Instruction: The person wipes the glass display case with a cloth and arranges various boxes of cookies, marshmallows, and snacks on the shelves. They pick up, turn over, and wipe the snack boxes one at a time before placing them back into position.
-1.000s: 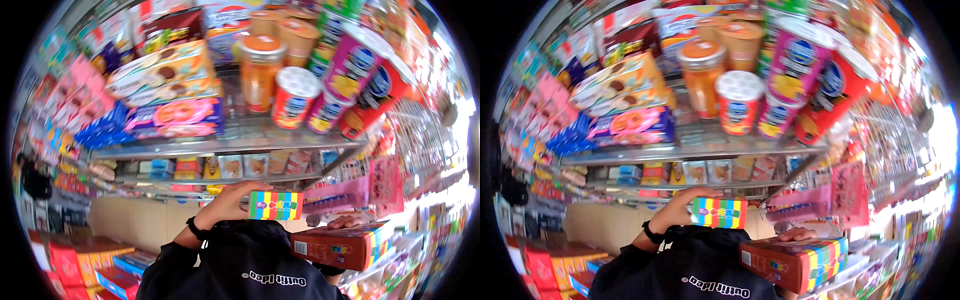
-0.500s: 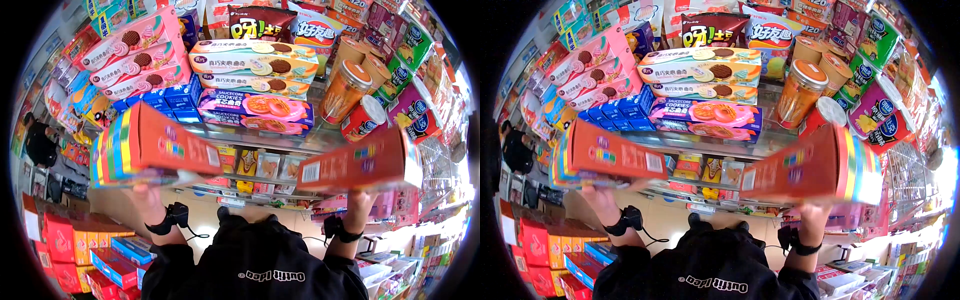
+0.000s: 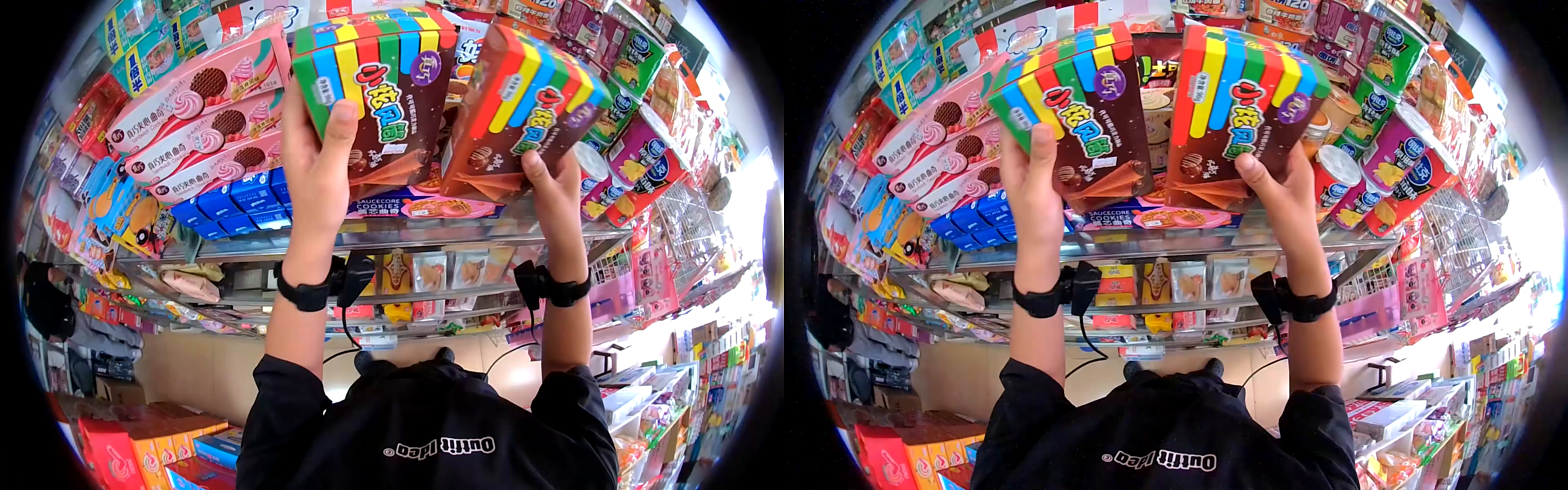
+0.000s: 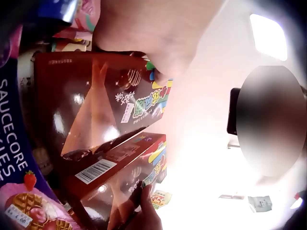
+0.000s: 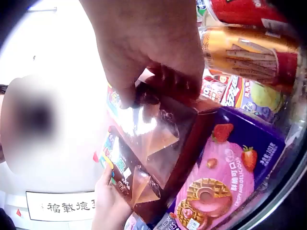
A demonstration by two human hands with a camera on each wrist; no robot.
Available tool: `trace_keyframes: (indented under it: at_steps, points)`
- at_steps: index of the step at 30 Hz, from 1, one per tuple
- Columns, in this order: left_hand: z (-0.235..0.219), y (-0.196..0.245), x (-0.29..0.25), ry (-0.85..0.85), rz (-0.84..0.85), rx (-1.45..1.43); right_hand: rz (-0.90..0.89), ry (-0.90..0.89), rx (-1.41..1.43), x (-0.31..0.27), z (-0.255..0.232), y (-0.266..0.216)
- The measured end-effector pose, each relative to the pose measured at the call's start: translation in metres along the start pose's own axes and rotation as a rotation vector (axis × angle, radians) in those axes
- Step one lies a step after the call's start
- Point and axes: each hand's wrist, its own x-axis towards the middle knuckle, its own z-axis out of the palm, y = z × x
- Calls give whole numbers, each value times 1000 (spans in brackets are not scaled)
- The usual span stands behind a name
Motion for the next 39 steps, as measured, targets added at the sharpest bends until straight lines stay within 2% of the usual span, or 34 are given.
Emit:
trace_keyframes:
  at_steps: [1,4,6,17,23,26,31,36,38,39]
  points:
    - [-1,-10,3,-58,16,-27,26,-26,7,1,1,2]
    - [5,-25,2,-31,0,-27,11,-45,38,1,9,1]
    - [3,-37,6,-20,95,174,11,-61,56,4,8,1]
    - [15,-46,12,-38,194,293,-58,-1,128,20,13,20]
    - [13,-44,10,-69,200,367,-36,-30,167,14,11,20]
    - [13,-42,6,-42,230,465,-46,-43,172,12,10,20]
    - [16,-40,1,11,236,428,-41,-75,204,8,9,14]
    - [13,-39,-4,55,251,389,-118,-58,118,5,8,19]
    - [14,-30,-11,115,299,329,-180,5,62,2,8,19]
    - [12,-30,-14,199,434,357,-240,67,4,-1,9,19]
